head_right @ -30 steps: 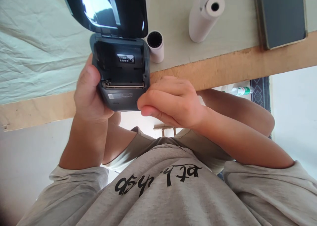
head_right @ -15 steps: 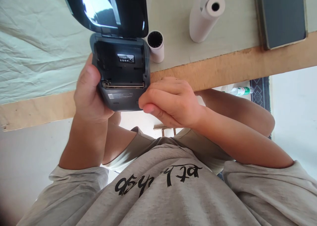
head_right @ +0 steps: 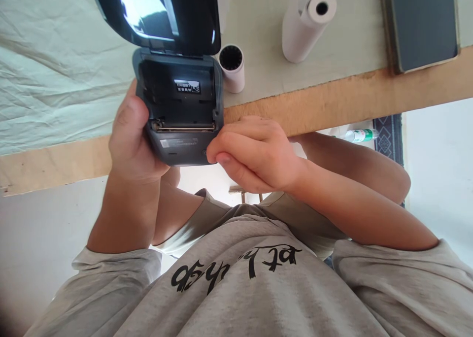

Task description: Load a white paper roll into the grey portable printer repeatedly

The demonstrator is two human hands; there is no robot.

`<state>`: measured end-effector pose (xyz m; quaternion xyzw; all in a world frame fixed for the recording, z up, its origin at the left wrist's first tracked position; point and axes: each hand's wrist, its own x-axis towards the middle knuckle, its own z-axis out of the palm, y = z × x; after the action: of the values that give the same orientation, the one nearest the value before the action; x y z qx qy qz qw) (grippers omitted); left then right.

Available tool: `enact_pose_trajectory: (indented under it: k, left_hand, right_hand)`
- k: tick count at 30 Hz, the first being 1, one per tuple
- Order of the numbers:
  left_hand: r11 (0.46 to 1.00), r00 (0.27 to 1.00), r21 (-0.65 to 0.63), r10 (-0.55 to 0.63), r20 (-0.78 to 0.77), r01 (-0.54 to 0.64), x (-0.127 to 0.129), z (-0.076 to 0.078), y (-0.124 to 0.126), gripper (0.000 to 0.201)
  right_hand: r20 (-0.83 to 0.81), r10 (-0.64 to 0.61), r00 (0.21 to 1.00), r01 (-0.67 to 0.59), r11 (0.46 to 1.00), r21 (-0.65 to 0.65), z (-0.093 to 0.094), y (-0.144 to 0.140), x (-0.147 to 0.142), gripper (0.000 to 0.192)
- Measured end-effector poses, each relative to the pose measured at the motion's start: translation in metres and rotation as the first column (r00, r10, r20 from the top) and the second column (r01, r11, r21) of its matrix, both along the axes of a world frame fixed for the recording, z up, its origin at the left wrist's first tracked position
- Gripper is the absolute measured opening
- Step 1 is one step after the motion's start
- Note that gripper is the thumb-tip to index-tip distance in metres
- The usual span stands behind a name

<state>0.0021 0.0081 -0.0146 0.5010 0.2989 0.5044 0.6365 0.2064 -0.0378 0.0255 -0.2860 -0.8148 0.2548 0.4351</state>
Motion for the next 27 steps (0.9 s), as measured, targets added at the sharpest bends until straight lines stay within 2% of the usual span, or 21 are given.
enact_pose_trajectory:
  k: [5, 8, 10, 12, 18, 23, 27]
  left_hand:
    - [1.0, 1.0, -0.012, -0.006, 0.0, 0.006, -0.001, 0.007, -0.002, 0.05]
    - [0.999, 0.999, -0.023, -0.034, 0.006, 0.035, -0.001, 0.011, -0.004, 0.047]
    - [1.0, 0.999, -0.001, -0.022, 0.023, 0.022, 0.0, 0.011, -0.005, 0.044]
    - [1.0, 0.999, 0.029, -0.01, 0.039, 0.009, 0.001, 0.009, -0.005, 0.044]
    - [0.998, 0.998, 0.046, -0.05, 0.035, 0.048, -0.001, 0.005, -0.002, 0.049]
    - [0.995, 0.997, 0.081, -0.066, 0.033, 0.063, -0.002, 0.003, -0.001, 0.051]
    - [0.999, 0.998, 0.023, -0.025, 0.06, 0.024, 0.001, 0.007, -0.005, 0.047]
  right_hand:
    - [-0.009, 0.012, 1.0, -0.012, 1.0, -0.025, 0.001, -0.001, 0.0, 0.022]
    - [-0.152, 0.05, 0.987, -0.081, 0.975, -0.207, 0.004, -0.004, 0.0, 0.025]
    - [-0.234, 0.074, 0.97, -0.155, 0.923, -0.353, 0.006, -0.005, 0.001, 0.03]
    - [-0.259, 0.095, 0.961, -0.203, 0.88, -0.429, 0.007, -0.006, 0.001, 0.029]
    - [-0.333, 0.141, 0.932, -0.291, 0.838, -0.462, 0.004, -0.007, 0.002, 0.03]
    - [-0.313, 0.147, 0.938, -0.287, 0.836, -0.468, 0.003, -0.006, 0.002, 0.03]
    - [-0.304, 0.138, 0.943, -0.272, 0.845, -0.46, 0.004, -0.006, 0.002, 0.029]
